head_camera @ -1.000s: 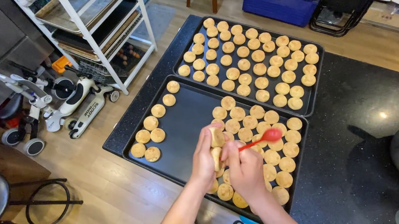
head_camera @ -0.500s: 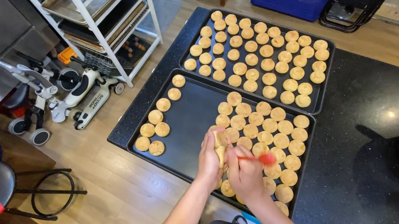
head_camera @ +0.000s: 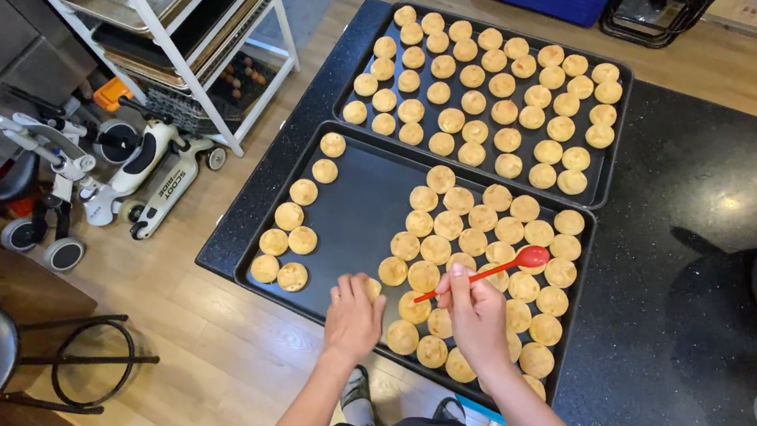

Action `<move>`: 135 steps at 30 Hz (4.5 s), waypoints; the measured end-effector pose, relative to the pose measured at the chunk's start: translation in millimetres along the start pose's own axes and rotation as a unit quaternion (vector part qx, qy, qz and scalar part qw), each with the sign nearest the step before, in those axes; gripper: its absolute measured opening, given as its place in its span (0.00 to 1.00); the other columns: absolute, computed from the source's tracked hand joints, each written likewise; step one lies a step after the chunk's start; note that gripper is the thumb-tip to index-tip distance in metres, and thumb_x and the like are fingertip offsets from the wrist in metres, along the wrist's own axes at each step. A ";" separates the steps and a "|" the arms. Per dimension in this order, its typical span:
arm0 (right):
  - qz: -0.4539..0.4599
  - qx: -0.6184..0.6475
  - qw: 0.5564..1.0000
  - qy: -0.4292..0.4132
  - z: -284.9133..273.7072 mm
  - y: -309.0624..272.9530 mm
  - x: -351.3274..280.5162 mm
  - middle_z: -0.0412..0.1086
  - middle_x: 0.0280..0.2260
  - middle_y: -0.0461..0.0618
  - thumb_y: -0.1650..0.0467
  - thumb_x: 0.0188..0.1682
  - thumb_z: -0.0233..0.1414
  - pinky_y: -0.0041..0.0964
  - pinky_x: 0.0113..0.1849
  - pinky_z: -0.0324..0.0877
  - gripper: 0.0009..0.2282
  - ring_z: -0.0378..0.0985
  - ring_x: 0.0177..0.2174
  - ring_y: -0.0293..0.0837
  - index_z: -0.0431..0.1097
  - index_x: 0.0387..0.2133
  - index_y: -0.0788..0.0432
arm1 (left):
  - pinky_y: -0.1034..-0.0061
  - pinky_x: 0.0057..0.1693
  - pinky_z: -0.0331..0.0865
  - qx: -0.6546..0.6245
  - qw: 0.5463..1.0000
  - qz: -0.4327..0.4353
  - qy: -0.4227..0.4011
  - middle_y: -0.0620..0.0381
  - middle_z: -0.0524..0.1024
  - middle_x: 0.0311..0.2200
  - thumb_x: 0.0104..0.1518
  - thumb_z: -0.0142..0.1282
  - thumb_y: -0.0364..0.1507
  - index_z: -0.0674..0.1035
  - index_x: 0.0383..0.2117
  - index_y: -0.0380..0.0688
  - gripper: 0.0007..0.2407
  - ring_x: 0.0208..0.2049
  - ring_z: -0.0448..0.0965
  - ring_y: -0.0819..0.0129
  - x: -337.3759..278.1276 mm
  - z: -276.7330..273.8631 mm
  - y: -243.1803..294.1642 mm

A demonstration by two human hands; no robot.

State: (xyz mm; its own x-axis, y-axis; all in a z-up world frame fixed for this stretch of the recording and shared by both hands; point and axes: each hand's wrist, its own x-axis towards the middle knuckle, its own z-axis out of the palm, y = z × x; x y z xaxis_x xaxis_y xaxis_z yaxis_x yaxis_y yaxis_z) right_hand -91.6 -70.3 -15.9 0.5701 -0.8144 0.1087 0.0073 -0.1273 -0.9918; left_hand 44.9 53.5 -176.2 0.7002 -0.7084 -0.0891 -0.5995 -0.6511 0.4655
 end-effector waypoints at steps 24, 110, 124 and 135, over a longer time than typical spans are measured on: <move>0.102 -0.016 0.995 -0.001 -7.4 10.4 3.2 0.71 0.18 0.49 0.64 0.58 0.45 0.30 0.25 0.63 0.20 0.70 0.21 0.37 0.75 0.19 0.62 | 0.48 0.60 0.62 0.059 0.968 -0.160 0.182 0.38 0.60 0.63 0.56 0.55 0.36 0.68 0.61 0.51 0.24 0.59 0.63 0.40 4.7 -71.9 -11.1; -0.127 0.013 0.983 -0.130 24.9 -11.9 4.3 0.67 0.20 0.49 0.72 0.57 0.40 0.32 0.28 0.65 0.16 0.68 0.23 0.39 0.71 0.21 0.61 | 0.76 0.26 0.59 -0.858 0.483 -0.166 0.052 0.47 0.73 0.32 0.68 0.37 0.44 0.71 0.51 0.47 0.17 0.24 0.66 0.67 8.6 -120.2 123.1; 0.079 0.105 0.990 -0.045 50.4 -5.3 6.5 0.62 0.12 0.41 0.67 0.63 0.38 0.23 0.19 0.57 0.19 0.60 0.13 0.32 0.65 0.20 0.55 | 0.79 0.33 0.67 -0.731 0.658 -0.120 0.133 0.49 0.71 0.35 0.70 0.30 0.43 0.67 0.53 0.48 0.17 0.30 0.71 0.66 3.2 -124.4 124.4; 0.123 0.166 0.976 0.074 37.2 32.2 8.4 0.61 0.15 0.45 0.64 0.64 0.39 0.22 0.17 0.53 0.19 0.56 0.12 0.32 0.67 0.25 0.57 | 0.58 0.48 0.75 -0.061 0.996 -0.031 0.053 0.50 0.64 0.43 0.66 0.43 0.44 0.64 0.52 0.50 0.16 0.46 0.73 0.46 29.2 -30.5 -41.1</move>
State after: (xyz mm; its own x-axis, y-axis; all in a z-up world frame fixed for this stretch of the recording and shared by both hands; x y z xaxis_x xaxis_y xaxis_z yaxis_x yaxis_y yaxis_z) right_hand -56.0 -60.2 -49.4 0.4644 -0.8725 -0.1519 0.1652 0.2539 -0.9530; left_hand 101.8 67.9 -171.2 0.7754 -0.6307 -0.0306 -0.5066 -0.6503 0.5661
